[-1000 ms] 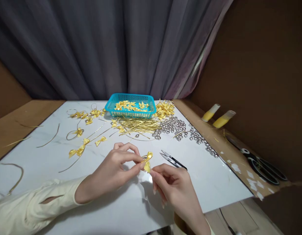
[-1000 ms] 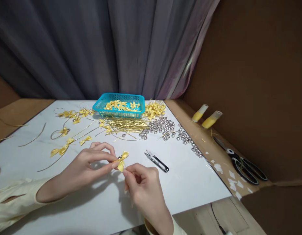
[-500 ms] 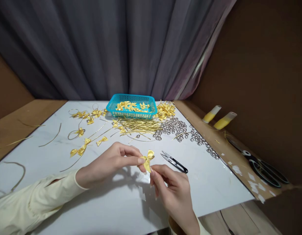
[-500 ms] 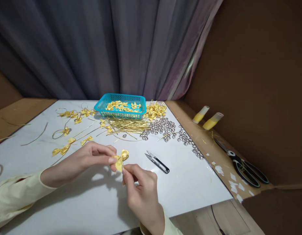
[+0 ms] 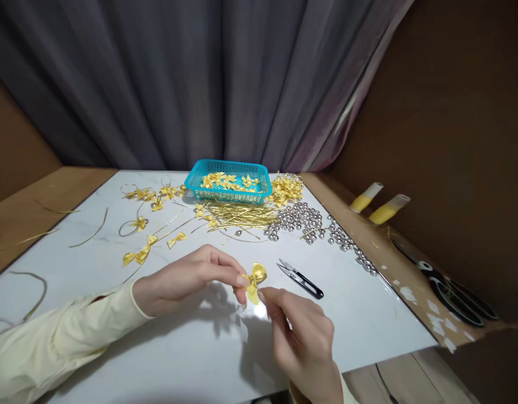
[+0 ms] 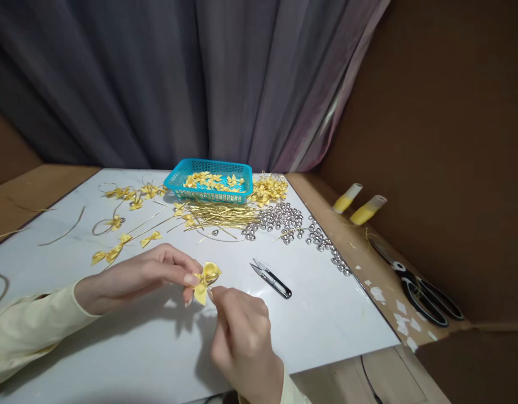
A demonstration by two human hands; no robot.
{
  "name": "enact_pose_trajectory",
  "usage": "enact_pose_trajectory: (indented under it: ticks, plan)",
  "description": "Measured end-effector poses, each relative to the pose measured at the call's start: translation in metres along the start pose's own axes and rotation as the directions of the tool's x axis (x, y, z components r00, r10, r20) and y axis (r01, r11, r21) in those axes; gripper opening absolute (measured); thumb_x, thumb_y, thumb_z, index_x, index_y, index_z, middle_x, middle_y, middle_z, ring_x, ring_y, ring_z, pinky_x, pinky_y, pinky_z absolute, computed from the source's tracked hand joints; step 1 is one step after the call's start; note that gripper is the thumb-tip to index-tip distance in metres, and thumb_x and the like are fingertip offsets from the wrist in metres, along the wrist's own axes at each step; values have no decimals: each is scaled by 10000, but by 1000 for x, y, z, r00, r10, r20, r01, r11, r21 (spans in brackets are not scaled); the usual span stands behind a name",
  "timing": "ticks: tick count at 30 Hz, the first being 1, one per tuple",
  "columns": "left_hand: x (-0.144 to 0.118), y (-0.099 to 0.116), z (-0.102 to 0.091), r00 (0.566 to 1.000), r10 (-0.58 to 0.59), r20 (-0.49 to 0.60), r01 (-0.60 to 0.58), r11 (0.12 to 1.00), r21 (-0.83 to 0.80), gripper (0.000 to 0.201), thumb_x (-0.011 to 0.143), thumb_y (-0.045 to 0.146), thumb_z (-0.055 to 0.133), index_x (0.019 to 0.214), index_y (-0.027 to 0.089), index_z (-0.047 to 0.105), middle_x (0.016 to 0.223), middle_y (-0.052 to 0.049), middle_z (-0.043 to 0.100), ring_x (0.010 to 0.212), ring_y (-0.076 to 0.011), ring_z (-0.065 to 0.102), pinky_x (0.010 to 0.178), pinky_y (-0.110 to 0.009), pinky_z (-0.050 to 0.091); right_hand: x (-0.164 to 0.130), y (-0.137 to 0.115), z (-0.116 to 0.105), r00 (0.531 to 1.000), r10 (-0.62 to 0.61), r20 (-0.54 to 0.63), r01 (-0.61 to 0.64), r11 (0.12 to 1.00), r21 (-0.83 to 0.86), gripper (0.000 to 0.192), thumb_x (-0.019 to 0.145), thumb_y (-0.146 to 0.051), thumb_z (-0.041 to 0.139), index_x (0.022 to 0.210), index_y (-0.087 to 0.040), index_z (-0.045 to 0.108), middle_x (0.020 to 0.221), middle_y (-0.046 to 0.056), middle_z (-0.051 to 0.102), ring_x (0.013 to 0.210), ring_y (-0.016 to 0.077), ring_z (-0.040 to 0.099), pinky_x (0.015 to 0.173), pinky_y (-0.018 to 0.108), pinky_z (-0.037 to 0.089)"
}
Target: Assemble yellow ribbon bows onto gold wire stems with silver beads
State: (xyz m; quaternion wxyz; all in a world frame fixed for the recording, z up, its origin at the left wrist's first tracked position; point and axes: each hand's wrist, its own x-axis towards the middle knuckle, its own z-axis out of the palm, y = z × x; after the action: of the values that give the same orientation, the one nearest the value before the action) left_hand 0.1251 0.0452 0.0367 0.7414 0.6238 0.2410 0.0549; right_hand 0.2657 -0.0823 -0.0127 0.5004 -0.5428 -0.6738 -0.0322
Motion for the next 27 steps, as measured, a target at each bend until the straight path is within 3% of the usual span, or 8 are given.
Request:
enact_pose_trajectory:
  ticks: [6,15,27]
  plan:
    - [0,-3,-2,1000,-11,24,12,1000,-13,175,773,179,590,641,166,704,640,16,674,693,-121,548,716,-224,370,-3,1,1,1000,-22,7,23,999,-49,245,767,34,383,801,-136,555,556,-10,468,491,101,421,481,231,331]
    - [1,-3,-2,999,-48,26,48,998,-29,152,742,197,617,617,168,699,611,15,670,655,-122,547,706,-228,386,-1,-1,5,999,40,-4,-40,999,-6,239,762,20,382,720,-153,541,528,-27,461,460,85,407,459,211,331]
    - [2,-5,-1,993,-104,59,109,990,-88,134,708,180,619,608,173,709,562,25,648,582,-111,535,684,-229,396,-4,1,5,1000,-7,-9,7,999,-35,239,754,13,381,727,-164,538,521,-17,478,461,101,428,468,227,343]
